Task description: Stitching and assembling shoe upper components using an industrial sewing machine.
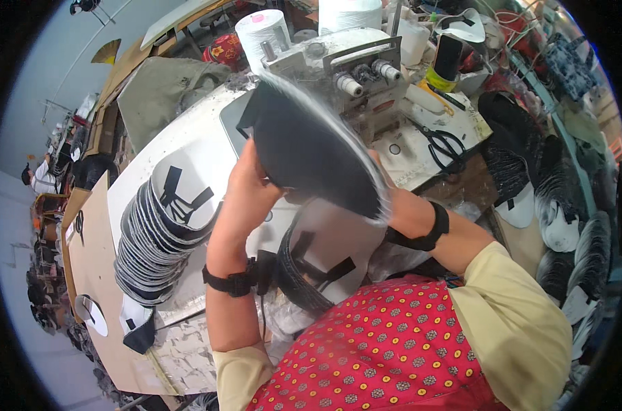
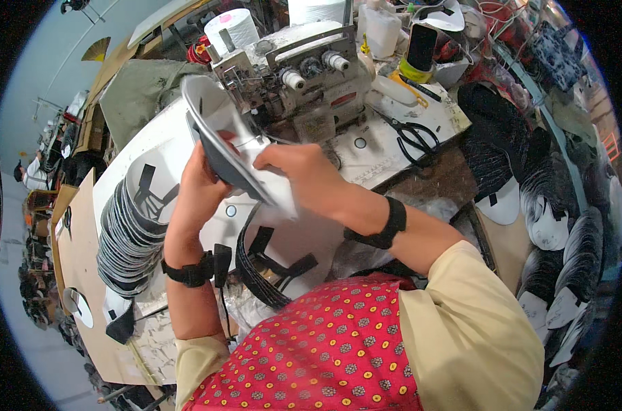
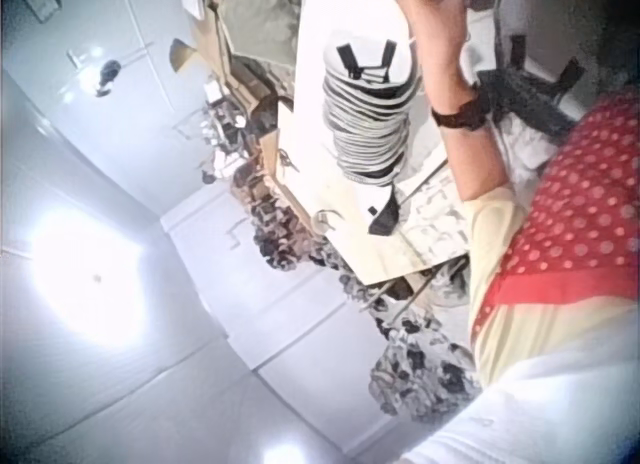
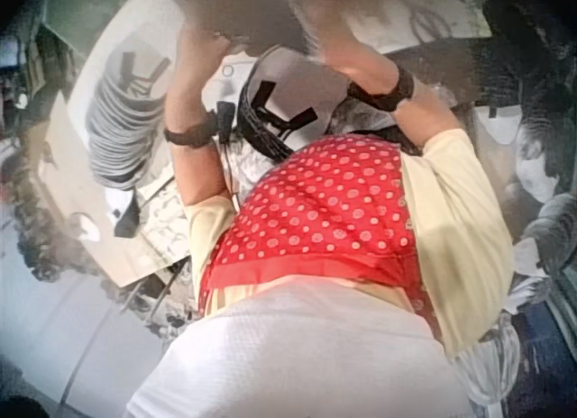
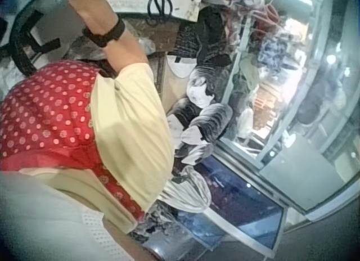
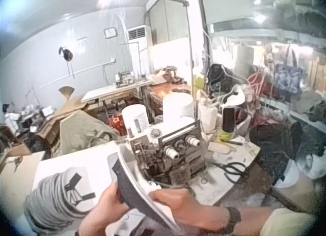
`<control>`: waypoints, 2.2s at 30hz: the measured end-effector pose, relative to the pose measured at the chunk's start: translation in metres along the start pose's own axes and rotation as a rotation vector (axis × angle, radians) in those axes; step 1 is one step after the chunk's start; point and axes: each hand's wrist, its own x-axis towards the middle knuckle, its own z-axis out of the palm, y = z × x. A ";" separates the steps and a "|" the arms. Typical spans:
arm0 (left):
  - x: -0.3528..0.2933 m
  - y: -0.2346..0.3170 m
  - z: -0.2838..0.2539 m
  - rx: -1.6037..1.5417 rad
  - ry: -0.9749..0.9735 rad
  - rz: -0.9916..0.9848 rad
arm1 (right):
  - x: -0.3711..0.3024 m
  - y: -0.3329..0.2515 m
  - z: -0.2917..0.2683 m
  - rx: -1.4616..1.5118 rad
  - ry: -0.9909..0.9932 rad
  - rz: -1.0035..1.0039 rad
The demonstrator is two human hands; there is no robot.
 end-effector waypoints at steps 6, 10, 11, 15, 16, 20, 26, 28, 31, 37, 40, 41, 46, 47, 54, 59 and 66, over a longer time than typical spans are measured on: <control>-0.008 -0.054 -0.029 -0.392 -0.006 0.154 | -0.017 0.011 -0.021 -0.018 -0.050 -0.205; -0.015 -0.073 -0.037 -0.481 0.217 0.098 | -0.028 0.016 -0.023 -0.031 -0.236 -0.320; -0.014 -0.072 -0.038 -0.472 0.290 0.114 | -0.029 0.018 -0.020 -0.106 -0.206 -0.353; 0.002 -0.063 -0.037 -0.860 0.405 0.124 | -0.021 0.026 0.000 -0.132 -0.076 -0.305; 0.008 -0.060 -0.040 -0.867 0.479 0.066 | -0.017 0.027 0.004 -0.129 -0.008 -0.300; 0.005 -0.047 -0.052 -0.436 0.711 -0.249 | -0.006 0.031 0.009 -0.214 0.038 -0.280; -0.081 -0.002 -0.038 -0.427 0.037 -0.622 | -0.011 0.030 0.007 -0.223 0.152 -0.004; -0.089 0.007 -0.015 -0.314 -0.141 -0.551 | -0.019 0.028 0.008 -0.083 0.201 0.116; -0.076 0.003 0.017 -0.180 0.080 -0.175 | -0.032 0.025 0.010 -0.082 -0.021 0.310; -0.012 -0.037 -0.005 0.014 0.841 0.053 | -0.040 0.019 0.034 -0.315 -0.354 -0.252; 0.005 -0.033 -0.037 1.211 0.780 0.541 | -0.040 0.014 0.042 -0.347 -0.301 -0.281; 0.010 -0.029 -0.046 1.341 0.483 0.609 | -0.041 0.013 0.043 -0.363 -0.280 -0.309; 0.003 -0.012 -0.083 1.648 -0.025 0.276 | -0.054 0.019 0.043 -0.331 -0.261 -0.318; -0.007 -0.016 -0.086 1.721 0.072 0.405 | -0.055 0.021 0.045 -0.293 -0.240 -0.267; -0.079 -0.054 -0.072 2.132 -0.183 -0.145 | -0.026 -0.023 0.012 -0.419 -0.398 -0.448; -0.088 -0.040 -0.048 1.564 0.068 0.208 | 0.001 -0.060 -0.069 0.071 -0.185 -0.174; -0.070 -0.048 -0.029 0.632 0.227 -0.242 | 0.017 0.006 -0.030 0.696 -0.254 0.843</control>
